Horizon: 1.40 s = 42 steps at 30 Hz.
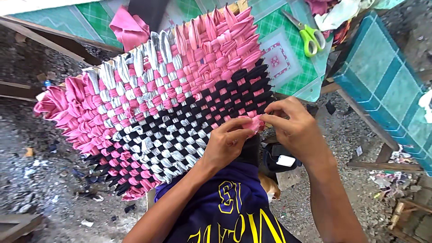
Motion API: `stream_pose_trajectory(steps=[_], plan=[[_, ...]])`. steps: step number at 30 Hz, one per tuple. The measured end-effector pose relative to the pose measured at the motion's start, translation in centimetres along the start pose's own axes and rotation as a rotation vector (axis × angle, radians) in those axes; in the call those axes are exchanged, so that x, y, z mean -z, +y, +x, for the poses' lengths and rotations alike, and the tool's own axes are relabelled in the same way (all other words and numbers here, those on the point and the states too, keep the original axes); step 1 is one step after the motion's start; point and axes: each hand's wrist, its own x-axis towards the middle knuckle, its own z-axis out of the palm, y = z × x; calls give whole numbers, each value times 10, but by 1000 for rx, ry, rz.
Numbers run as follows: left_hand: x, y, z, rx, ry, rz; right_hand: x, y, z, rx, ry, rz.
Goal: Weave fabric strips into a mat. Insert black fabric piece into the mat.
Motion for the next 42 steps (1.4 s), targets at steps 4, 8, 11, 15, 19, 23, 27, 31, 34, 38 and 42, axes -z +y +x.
stream_pose_trajectory(steps=[4,8,11,15,19,23,27,31,34,38,42], plan=[[0,0,0,5,-3,12,-3,0,1,21,-5,-4],[1,1,1,4,5,2,-6,-3,2,19,-30,-23],[2,2,2,18,8,-16,-9,-4,1,24,-37,-17],[3,1,5,46,12,-15,-15,-2,1,54,-42,8],[8,0,10,108,36,-19,-18,0,1,88,-44,60],[10,-1,13,169,38,-63,-21,5,1,101,-51,119],[4,-5,15,168,71,-85,-23,12,-2,93,-49,176],[-2,-10,13,192,122,-136,-25,16,-5,62,-26,218],[-3,-13,13,245,134,-151,-25,15,-8,11,-2,244],[-3,-12,16,283,84,-160,-29,15,-7,19,6,238],[-3,-16,20,291,88,-197,-36,11,-6,54,29,244]])
